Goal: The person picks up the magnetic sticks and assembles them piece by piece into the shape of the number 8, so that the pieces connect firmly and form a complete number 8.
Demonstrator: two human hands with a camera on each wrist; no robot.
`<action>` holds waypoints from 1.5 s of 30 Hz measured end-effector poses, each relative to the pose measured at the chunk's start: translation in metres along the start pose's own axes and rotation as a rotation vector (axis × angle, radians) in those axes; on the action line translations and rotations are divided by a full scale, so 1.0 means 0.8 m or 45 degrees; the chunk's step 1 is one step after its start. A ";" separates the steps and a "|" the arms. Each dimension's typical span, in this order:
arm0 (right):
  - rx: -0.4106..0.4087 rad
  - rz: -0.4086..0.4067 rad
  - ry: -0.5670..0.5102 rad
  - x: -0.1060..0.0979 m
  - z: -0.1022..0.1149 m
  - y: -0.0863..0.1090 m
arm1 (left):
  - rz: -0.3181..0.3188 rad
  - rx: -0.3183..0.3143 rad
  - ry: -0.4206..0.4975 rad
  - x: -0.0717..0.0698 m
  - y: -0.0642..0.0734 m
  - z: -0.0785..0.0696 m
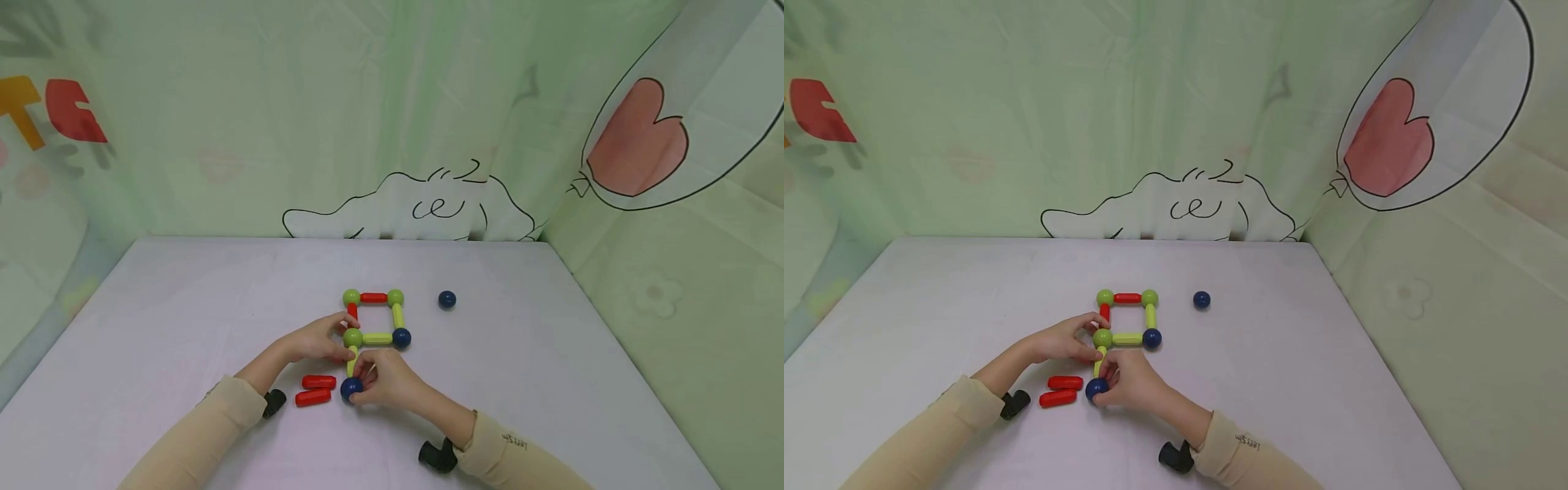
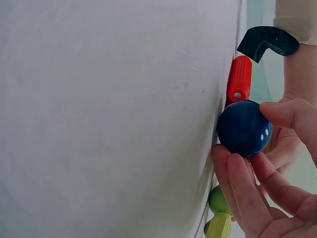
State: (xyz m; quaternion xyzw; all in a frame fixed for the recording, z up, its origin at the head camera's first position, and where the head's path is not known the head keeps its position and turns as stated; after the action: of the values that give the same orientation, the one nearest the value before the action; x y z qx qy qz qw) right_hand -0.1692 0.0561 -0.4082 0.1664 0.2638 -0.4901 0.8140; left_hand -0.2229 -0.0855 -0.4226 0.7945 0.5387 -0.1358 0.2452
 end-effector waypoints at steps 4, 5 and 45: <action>0.002 -0.002 -0.001 0.000 0.001 0.000 | 0.003 0.009 0.003 -0.001 0.001 0.000; 0.001 -0.002 -0.001 0.000 0.001 0.000 | 0.003 0.010 0.004 -0.001 0.001 0.000; -0.305 0.031 0.261 0.027 0.041 -0.027 | -0.025 0.026 -0.024 -0.007 -0.006 0.001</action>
State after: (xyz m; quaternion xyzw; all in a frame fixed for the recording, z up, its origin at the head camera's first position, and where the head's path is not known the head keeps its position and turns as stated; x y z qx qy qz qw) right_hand -0.1716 0.0133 -0.3948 0.1203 0.4000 -0.4255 0.8028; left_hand -0.2294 -0.0891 -0.4218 0.7903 0.5429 -0.1511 0.2407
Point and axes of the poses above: each hand's wrist, its own y-axis away from the middle knuckle, its own x-axis out of the palm, z = x × y, the point moved 4 cm from there along -y, towards the middle knuckle, and after that the axes turned 10 degrees about -z, right-handed, at the moved point
